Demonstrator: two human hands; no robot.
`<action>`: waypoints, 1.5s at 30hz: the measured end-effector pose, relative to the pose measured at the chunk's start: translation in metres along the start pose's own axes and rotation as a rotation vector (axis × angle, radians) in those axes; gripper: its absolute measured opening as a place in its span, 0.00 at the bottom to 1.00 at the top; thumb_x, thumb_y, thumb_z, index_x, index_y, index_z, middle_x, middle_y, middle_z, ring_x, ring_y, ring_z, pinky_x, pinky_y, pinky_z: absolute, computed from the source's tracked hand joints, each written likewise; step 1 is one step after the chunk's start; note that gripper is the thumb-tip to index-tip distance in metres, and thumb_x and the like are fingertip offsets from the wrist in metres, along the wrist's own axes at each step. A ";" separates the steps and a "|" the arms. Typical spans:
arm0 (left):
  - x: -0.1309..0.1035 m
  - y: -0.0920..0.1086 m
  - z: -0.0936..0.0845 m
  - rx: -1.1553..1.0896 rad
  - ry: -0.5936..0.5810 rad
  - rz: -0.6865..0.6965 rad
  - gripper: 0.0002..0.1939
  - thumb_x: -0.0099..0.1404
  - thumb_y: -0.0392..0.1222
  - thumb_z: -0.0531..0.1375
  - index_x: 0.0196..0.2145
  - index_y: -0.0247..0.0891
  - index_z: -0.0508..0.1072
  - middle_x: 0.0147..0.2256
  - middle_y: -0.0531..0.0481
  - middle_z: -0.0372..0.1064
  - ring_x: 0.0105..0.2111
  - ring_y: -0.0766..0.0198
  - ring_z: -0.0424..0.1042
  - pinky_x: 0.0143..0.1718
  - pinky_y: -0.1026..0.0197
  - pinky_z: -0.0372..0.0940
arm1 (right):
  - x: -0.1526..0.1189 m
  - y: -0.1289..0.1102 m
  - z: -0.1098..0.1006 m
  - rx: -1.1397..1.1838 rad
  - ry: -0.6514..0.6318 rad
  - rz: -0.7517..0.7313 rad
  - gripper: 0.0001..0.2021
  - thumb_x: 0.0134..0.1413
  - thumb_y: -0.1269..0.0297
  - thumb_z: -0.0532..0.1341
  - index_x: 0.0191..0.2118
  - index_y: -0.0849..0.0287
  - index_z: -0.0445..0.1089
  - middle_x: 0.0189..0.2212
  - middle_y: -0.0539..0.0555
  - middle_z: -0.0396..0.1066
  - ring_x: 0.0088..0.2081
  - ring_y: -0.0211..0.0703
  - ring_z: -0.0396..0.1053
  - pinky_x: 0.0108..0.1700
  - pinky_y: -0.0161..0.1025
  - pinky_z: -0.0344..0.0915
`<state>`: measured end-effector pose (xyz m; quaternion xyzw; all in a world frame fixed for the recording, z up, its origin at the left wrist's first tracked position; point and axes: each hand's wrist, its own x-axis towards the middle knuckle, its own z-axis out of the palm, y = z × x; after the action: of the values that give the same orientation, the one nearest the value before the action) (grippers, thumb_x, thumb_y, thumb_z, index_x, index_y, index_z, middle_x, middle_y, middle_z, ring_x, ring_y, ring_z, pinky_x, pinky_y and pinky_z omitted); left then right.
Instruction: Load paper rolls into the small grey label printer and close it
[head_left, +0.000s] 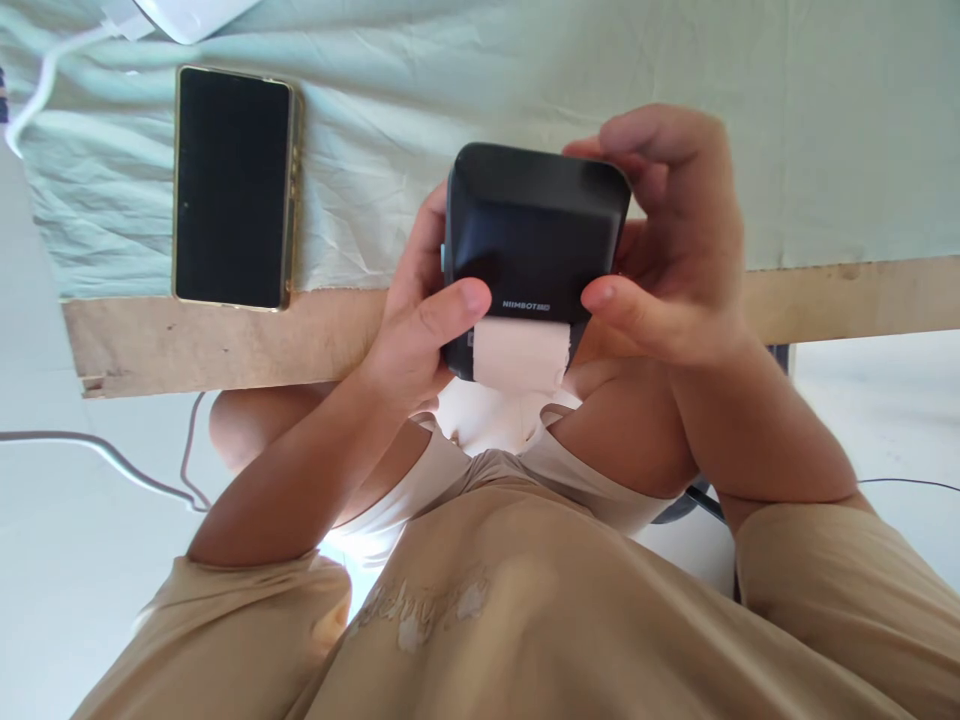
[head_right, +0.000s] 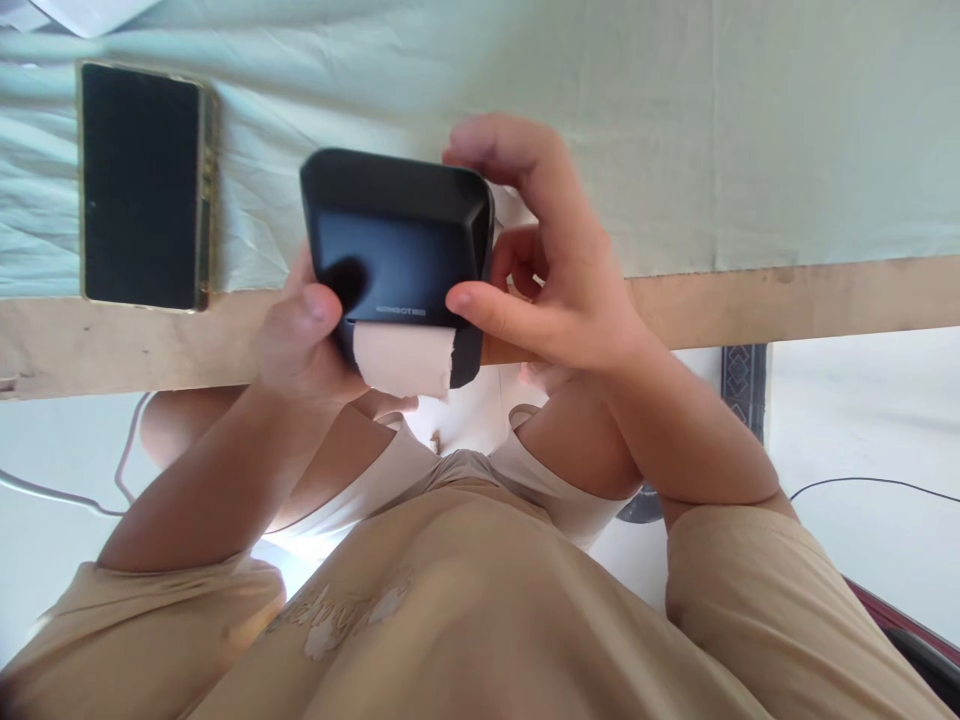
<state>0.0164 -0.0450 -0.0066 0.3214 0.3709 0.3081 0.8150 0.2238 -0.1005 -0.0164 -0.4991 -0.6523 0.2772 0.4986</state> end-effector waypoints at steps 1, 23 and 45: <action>0.001 -0.003 0.001 0.015 -0.005 0.026 0.42 0.55 0.70 0.74 0.62 0.51 0.74 0.48 0.43 0.81 0.46 0.43 0.85 0.28 0.60 0.71 | -0.001 0.001 0.002 0.046 -0.040 0.015 0.36 0.62 0.33 0.69 0.68 0.41 0.64 0.62 0.56 0.73 0.55 0.50 0.75 0.32 0.38 0.71; -0.003 0.002 0.004 0.069 -0.091 0.062 0.30 0.64 0.68 0.72 0.50 0.45 0.73 0.28 0.52 0.69 0.33 0.54 0.79 0.31 0.57 0.72 | -0.003 0.011 0.007 0.101 -0.203 0.130 0.41 0.64 0.27 0.61 0.72 0.39 0.49 0.61 0.56 0.69 0.44 0.46 0.73 0.44 0.48 0.75; -0.004 0.002 0.007 0.089 -0.106 0.022 0.21 0.68 0.57 0.72 0.50 0.47 0.72 0.24 0.58 0.70 0.17 0.65 0.68 0.28 0.57 0.72 | -0.004 0.007 -0.006 -0.192 -0.165 0.077 0.41 0.66 0.28 0.60 0.73 0.46 0.56 0.56 0.58 0.72 0.47 0.50 0.73 0.48 0.48 0.76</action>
<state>0.0190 -0.0488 0.0004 0.3770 0.3369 0.2827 0.8151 0.2317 -0.1031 -0.0217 -0.5445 -0.6951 0.2726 0.3822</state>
